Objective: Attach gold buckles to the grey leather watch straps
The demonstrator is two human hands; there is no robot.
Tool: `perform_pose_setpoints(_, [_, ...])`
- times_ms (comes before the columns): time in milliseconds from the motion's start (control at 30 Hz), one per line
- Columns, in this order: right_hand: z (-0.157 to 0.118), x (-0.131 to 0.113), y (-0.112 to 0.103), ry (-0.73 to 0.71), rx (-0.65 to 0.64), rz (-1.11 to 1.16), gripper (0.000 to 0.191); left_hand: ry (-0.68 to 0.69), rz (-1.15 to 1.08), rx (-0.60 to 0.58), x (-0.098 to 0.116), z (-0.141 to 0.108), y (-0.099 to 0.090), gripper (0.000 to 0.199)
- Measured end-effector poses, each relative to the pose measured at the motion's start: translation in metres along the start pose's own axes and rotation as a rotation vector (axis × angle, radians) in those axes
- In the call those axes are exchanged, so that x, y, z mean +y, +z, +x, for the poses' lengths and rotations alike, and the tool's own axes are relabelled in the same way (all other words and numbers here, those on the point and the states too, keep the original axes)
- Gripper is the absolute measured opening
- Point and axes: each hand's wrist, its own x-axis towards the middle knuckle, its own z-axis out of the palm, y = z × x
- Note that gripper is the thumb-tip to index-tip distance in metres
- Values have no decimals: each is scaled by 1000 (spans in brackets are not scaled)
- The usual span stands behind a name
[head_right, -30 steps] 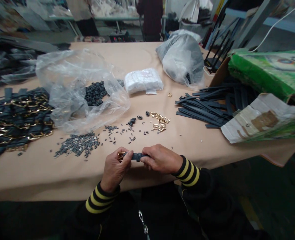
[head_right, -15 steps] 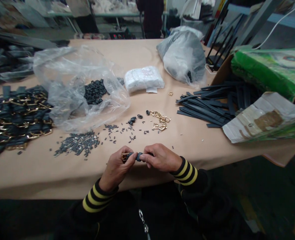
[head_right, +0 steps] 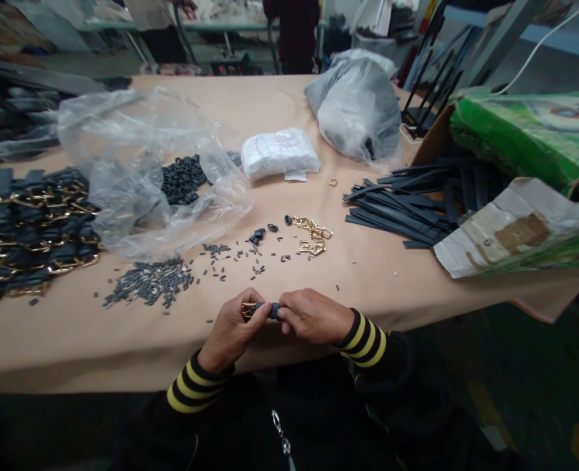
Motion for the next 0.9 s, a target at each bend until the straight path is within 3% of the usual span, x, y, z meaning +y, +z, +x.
perform_pose_setpoints(200, [3, 6, 0, 7, 89, 16, 22, -31, -80, -142, -1, 1, -2, 22])
perform_pose_setpoints(467, [4, 14, -8, 0, 71, 58, 23, 185, 254, -181, 4, 11, -1, 22])
perform_pose_setpoints(567, [4, 12, -16, -23, 42, 87, 23, 172, 215, -163, 2, 19, -1, 24])
perform_pose_setpoints(767, [10, 24, -19, 5, 150, 0, 18, 166, 152, -200, -3, 28, 3, 27])
perform_pose_setpoints(900, [14, 33, -14, 6, 163, 59, 24, 31, 9, -248, -8, 30, 7, 28])
